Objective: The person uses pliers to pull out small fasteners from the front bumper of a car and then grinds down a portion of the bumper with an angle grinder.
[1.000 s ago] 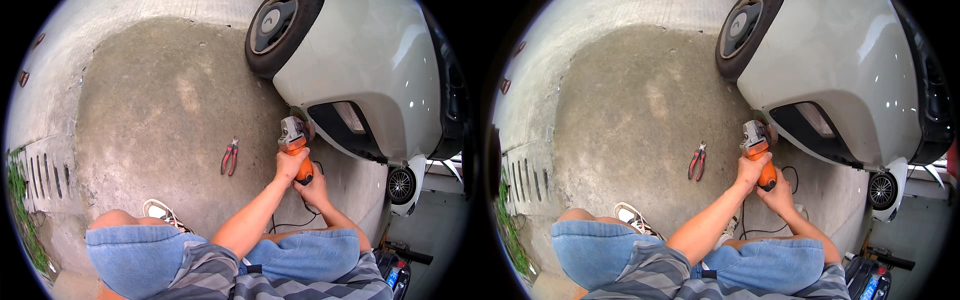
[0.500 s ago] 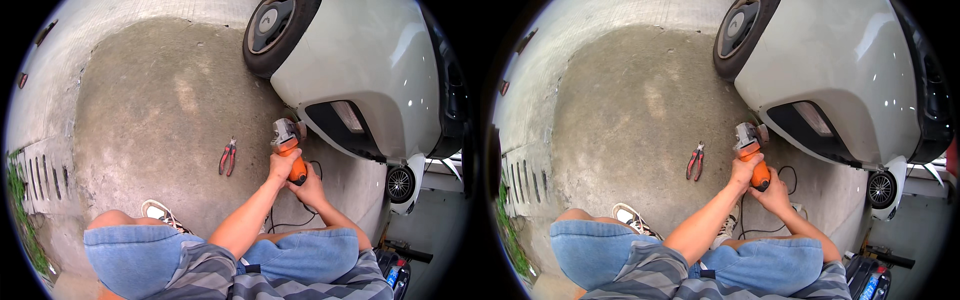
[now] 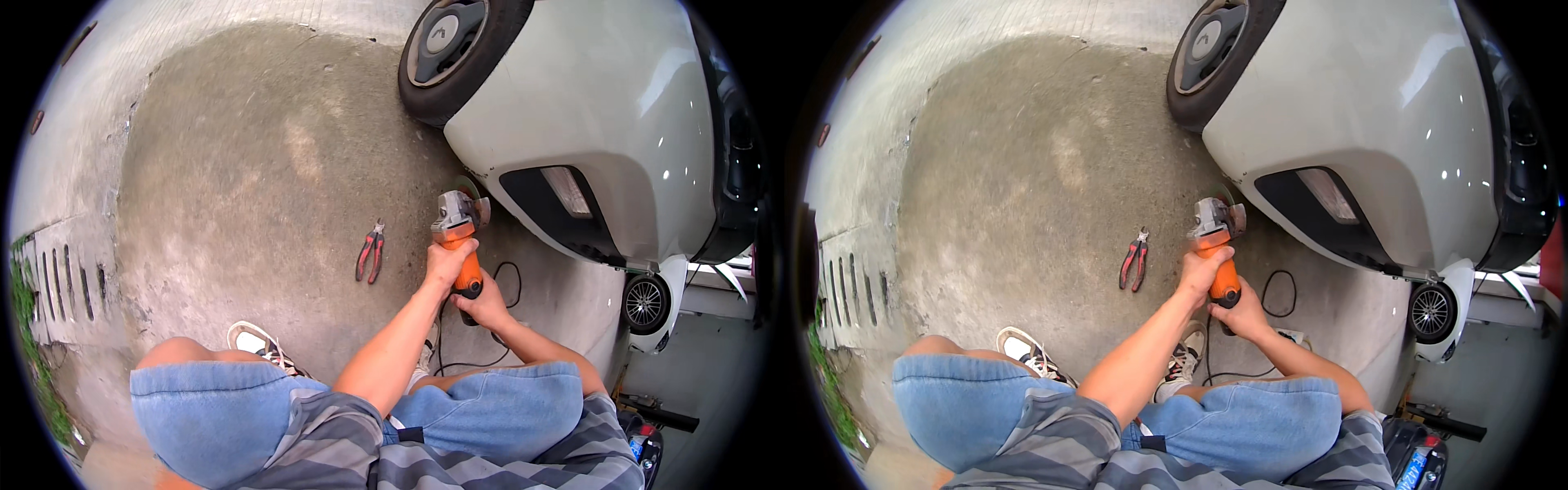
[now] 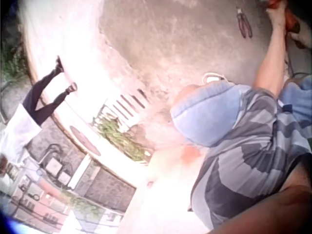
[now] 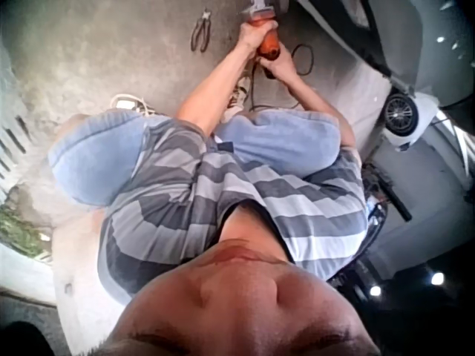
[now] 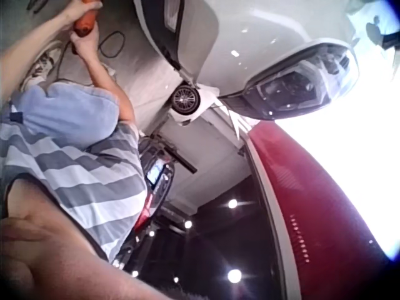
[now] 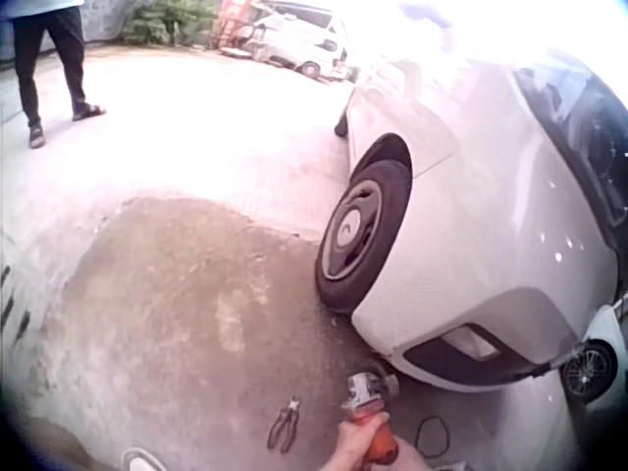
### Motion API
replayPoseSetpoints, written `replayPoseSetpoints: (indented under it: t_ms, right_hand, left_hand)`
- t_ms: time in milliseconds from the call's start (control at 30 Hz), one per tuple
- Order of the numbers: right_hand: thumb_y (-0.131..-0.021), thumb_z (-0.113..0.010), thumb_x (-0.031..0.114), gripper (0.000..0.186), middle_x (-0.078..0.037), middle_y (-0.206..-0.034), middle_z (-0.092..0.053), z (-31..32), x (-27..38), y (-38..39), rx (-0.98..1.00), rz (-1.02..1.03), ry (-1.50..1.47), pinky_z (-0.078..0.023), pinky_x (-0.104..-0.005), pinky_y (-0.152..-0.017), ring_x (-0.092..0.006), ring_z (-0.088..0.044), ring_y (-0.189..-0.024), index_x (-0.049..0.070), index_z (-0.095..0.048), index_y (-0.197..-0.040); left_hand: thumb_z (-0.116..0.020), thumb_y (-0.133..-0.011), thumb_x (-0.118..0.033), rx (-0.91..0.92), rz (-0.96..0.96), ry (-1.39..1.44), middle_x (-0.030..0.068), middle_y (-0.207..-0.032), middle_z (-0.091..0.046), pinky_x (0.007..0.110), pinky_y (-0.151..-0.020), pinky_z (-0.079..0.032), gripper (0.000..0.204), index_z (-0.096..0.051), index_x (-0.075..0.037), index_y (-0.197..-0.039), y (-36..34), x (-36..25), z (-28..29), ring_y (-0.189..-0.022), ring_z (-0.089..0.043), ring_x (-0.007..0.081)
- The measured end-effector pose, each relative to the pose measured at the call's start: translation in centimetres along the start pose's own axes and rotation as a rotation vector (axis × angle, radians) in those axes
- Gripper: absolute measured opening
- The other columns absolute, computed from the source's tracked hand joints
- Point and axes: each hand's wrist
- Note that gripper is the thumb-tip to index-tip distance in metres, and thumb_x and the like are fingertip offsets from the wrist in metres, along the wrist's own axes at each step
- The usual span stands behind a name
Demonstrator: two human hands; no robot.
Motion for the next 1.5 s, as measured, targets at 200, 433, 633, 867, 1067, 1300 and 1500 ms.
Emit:
replayPoseSetpoints:
  t_ms: [200, 433, 633, 867, 1067, 1300, 1500]
  right_hand:
    - [-0.067, -0.078, 0.017, 0.051, -0.011, -0.095, -0.063, -1.8, 0.3, -1.3, -0.092, 0.02, 0.07, -0.048, -0.0345, -0.079, -0.0212, -0.061, -0.086, 0.001, -0.054, -0.109]
    - [-0.068, -0.078, 0.018, 0.051, -0.011, -0.094, -0.064, -2.4, 1.2, -2.2, -0.114, 0.016, 0.035, -0.048, -0.0347, -0.079, -0.0232, -0.062, -0.085, 0.001, -0.054, -0.109]
    - [-0.067, -0.079, 0.021, 0.056, -0.013, -0.097, -0.065, -1.1, 1.1, -1.7, -0.114, -0.017, 0.093, -0.049, -0.0353, -0.081, -0.0246, -0.063, -0.089, 0.0, -0.054, -0.113]
    - [-0.067, -0.079, 0.019, 0.058, -0.013, -0.099, -0.065, 0.3, 2.3, -1.3, -0.105, -0.022, 0.043, -0.049, -0.0356, -0.082, -0.0237, -0.063, -0.09, 0.0, -0.054, -0.115]
    - [-0.067, -0.079, 0.019, 0.058, -0.014, -0.098, -0.065, 1.0, 2.8, -0.7, -0.117, -0.046, 0.054, -0.049, -0.0356, -0.082, -0.0238, -0.063, -0.09, -0.001, -0.054, -0.115]
    - [-0.066, -0.08, 0.019, 0.058, -0.015, -0.098, -0.066, 1.8, 2.9, -0.9, -0.119, -0.041, 0.101, -0.049, -0.0357, -0.082, -0.0249, -0.064, -0.09, -0.001, -0.054, -0.115]
    - [-0.066, -0.08, 0.019, 0.059, -0.015, -0.099, -0.066, 2.1, 3.2, -0.7, -0.124, -0.029, 0.092, -0.049, -0.0359, -0.082, -0.0255, -0.064, -0.09, -0.001, -0.054, -0.116]
  left_hand:
    - [-0.077, -0.078, -0.02, 0.031, -0.008, 0.003, 0.0086, -0.092, -0.067, 0.032, -0.07, -0.052, 0.035, -0.064, 0.001, -0.102, -1.3, -0.8, 1.3, -0.079, -0.064, 0.0174]
    - [-0.077, -0.077, -0.021, 0.041, 0.018, -0.015, 0.0085, -0.093, -0.067, 0.032, -0.072, -0.052, 0.035, -0.065, 0.001, -0.102, -2.5, -1.3, 1.7, -0.08, -0.064, 0.0172]
    - [-0.077, -0.077, -0.02, 0.062, 0.047, 0.015, 0.0086, -0.095, -0.067, 0.032, -0.075, -0.052, 0.036, -0.064, 0.001, -0.103, -2.0, -1.5, 0.6, -0.083, -0.064, 0.0173]
    - [-0.076, -0.079, -0.02, 0.061, 0.038, 0.032, 0.0093, -0.091, -0.067, 0.033, -0.07, -0.052, 0.033, -0.064, 0.001, -0.102, -1.2, -3.3, -0.6, -0.078, -0.065, 0.0187]
    - [-0.075, -0.08, -0.019, 0.066, 0.042, 0.048, 0.0093, -0.088, -0.067, 0.032, -0.067, -0.052, 0.031, -0.063, 0.001, -0.1, -1.3, -2.7, -1.3, -0.074, -0.065, 0.0184]
    - [-0.075, -0.08, -0.019, 0.074, 0.04, 0.065, 0.0093, -0.087, -0.067, 0.033, -0.067, -0.053, 0.031, -0.063, 0.001, -0.1, -1.5, -2.6, -1.9, -0.074, -0.065, 0.0189]
    - [-0.075, -0.081, -0.019, 0.072, 0.037, 0.087, 0.0101, -0.086, -0.067, 0.033, -0.067, -0.053, 0.031, -0.062, 0.001, -0.101, -1.8, -2.3, -2.2, -0.074, -0.066, 0.0198]
Point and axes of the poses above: each hand's wrist, its own y-axis away from the middle knuckle, its own z-axis out of the back of the hand, x = y × z
